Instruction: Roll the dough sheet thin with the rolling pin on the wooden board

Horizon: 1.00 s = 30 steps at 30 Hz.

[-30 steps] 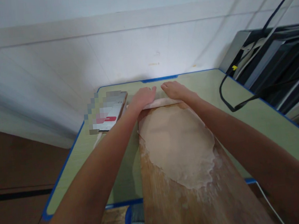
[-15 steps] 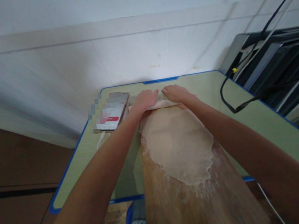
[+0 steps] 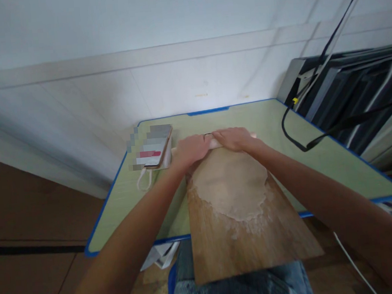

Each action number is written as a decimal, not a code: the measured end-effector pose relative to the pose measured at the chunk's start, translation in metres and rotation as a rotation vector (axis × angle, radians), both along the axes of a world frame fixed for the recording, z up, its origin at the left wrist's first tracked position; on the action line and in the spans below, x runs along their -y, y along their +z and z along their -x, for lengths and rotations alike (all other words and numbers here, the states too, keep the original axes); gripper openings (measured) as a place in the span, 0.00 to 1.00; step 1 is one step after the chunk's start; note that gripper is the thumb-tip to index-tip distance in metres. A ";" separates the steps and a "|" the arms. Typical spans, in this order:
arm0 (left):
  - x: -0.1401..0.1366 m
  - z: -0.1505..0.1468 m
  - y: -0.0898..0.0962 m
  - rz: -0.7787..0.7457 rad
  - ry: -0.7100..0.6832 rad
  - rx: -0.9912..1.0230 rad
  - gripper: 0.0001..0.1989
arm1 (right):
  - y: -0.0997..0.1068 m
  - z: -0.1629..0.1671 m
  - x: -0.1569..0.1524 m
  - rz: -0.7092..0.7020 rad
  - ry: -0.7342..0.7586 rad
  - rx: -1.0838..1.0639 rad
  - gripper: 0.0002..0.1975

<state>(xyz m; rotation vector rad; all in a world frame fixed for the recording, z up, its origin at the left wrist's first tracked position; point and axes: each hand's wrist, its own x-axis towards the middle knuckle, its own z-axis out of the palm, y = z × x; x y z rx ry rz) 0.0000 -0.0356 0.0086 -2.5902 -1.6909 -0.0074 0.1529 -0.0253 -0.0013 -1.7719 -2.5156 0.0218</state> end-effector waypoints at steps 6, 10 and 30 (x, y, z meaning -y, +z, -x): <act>0.044 0.001 -0.012 -0.193 0.017 0.068 0.21 | -0.003 -0.004 0.045 -0.124 0.049 -0.032 0.24; 0.071 0.003 -0.023 -0.244 -0.009 0.084 0.24 | -0.017 -0.008 0.076 -0.202 0.079 -0.045 0.26; 0.010 -0.002 -0.007 -0.076 -0.016 0.050 0.24 | -0.012 -0.037 0.025 -0.096 -0.035 -0.081 0.26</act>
